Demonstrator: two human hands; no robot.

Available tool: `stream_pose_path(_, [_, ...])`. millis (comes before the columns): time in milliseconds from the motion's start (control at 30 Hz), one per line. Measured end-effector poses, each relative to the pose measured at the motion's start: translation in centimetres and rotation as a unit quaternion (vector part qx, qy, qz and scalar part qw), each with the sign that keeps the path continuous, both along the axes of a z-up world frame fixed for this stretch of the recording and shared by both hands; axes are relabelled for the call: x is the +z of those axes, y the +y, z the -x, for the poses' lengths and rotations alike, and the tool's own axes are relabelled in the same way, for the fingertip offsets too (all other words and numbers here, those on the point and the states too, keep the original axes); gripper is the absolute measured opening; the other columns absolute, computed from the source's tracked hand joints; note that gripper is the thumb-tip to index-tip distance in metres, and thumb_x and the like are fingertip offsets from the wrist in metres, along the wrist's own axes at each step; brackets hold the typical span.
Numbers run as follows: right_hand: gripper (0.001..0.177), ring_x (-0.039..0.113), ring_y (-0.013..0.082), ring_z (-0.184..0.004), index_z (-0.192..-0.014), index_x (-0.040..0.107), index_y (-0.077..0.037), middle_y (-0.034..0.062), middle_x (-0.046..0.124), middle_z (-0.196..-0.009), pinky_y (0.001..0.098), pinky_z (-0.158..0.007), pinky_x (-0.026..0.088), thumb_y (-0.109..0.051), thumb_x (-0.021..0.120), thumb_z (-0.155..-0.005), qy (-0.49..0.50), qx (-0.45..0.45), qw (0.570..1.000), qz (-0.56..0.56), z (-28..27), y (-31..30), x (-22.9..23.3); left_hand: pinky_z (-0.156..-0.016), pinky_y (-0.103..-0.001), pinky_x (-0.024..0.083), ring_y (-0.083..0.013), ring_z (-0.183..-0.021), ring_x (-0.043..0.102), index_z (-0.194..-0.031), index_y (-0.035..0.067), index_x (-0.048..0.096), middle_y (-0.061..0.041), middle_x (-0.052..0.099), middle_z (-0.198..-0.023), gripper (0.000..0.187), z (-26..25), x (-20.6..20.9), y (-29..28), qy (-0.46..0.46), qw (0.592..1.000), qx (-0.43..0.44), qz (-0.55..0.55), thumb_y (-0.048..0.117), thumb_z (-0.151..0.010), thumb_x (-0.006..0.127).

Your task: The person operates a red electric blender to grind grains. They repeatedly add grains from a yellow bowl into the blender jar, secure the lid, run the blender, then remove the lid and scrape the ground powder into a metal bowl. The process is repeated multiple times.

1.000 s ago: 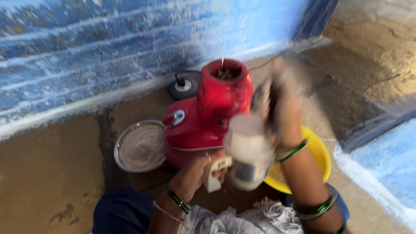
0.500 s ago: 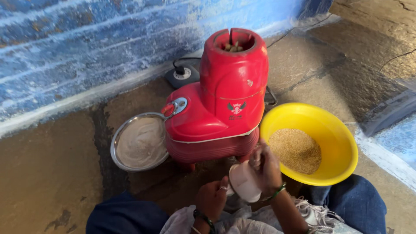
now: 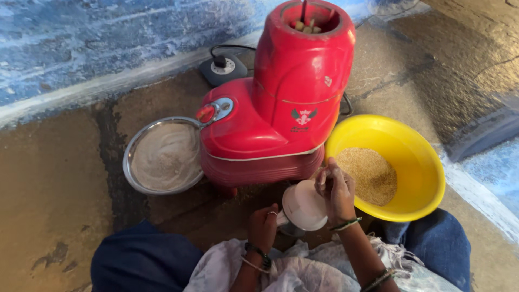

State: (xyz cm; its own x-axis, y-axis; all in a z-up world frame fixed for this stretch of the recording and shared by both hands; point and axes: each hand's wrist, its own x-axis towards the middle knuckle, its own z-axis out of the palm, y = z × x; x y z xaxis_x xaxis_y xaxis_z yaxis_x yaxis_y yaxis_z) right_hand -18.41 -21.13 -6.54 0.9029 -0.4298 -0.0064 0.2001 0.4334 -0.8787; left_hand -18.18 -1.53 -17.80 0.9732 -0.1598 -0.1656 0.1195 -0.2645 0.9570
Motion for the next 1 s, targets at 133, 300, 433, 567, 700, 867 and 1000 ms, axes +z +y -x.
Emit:
stream_pose_path(133, [0.025,0.057,0.0181,-0.079,-0.095,0.069,-0.002,0.0084,0.063,-0.082,0.0291,-0.071,0.047,-0.019,0.053,-0.105,-0.02,-0.014,0.941,0.339,0.5,1.4,1.3,-0.054,-0.042,0.043,-0.0218,-0.052,0.061,-0.073,0.002,0.07,-0.013,0.061,-0.054,0.045,-0.3,-0.2,0.2,0.02,0.999,0.033,-0.03,0.037,-0.097,0.052])
stream_pose_path(300, [0.027,0.061,0.0327,-0.106,-0.105,0.071,-0.006,0.0145,0.065,-0.109,0.0431,-0.091,0.049,-0.024,0.073,-0.085,-0.038,-0.004,0.772,0.635,1.9,4.8,4.0,-0.054,-0.046,0.046,-0.03,-0.053,0.062,-0.066,-0.002,0.068,-0.017,0.061,-0.054,0.068,-0.3,0.2,0.3,0.116,0.99,0.073,-0.02,0.05,-0.103,0.045])
stream_pose_path(433, [0.035,0.062,0.032,-0.109,-0.101,0.069,-0.006,0.0108,0.066,-0.112,0.0477,-0.095,0.045,-0.034,0.077,-0.082,-0.043,0.029,0.723,0.689,2.1,6.5,5.7,-0.057,-0.047,0.05,-0.0333,-0.058,0.067,-0.071,-0.002,0.07,-0.019,0.067,-0.06,0.068,-0.6,0.0,0.3,0.108,0.989,0.102,-0.03,0.052,-0.104,0.042])
stream_pose_path(567, [0.04,0.062,0.0333,-0.106,-0.099,0.067,-0.006,0.0132,0.065,-0.11,0.0485,-0.094,0.045,-0.037,0.08,-0.078,-0.109,0.069,0.703,0.7,2.0,6.9,5.9,-0.062,-0.05,0.048,-0.041,-0.063,0.066,-0.069,-0.003,0.073,-0.024,0.067,-0.065,0.069,-1.0,-1.1,0.7,0.044,0.99,0.053,-0.125,0.047,-0.106,0.041])
stream_pose_path(700, [0.037,0.062,0.0342,-0.104,-0.1,0.067,-0.004,0.0144,0.063,-0.11,0.0465,-0.094,0.046,-0.03,0.081,-0.079,-0.152,0.088,0.701,0.691,1.8,6.7,5.5,-0.061,-0.05,0.05,-0.0408,-0.066,0.07,-0.074,-0.002,0.073,-0.024,0.068,-0.066,0.059,-1.5,-2.1,1.2,0.06,0.994,0.014,-0.094,0.045,-0.1,0.051])
stream_pose_path(867, [0.033,0.063,0.0349,-0.102,-0.096,0.067,-0.005,0.0145,0.063,-0.11,0.0484,-0.093,0.047,-0.026,0.083,-0.076,-0.195,0.098,0.698,0.682,1.1,5.8,4.8,-0.06,-0.048,0.051,-0.0389,-0.06,0.07,-0.072,-0.002,0.073,-0.023,0.067,-0.062,0.058,-1.7,-2.9,1.4,0.068,0.994,-0.003,-0.08,0.044,-0.1,0.052])
stream_pose_path(1000, [0.034,0.063,0.0373,-0.102,-0.098,0.066,-0.003,0.0186,0.061,-0.111,0.0512,-0.093,0.049,-0.023,0.081,-0.075,-0.239,0.133,0.696,0.664,0.8,4.4,4.1,-0.058,-0.048,0.049,-0.0377,-0.058,0.07,-0.07,-0.002,0.071,-0.022,0.066,-0.059,0.058,-1.7,-3.5,1.4,0.043,0.996,-0.001,-0.074,0.043,-0.1,0.051])
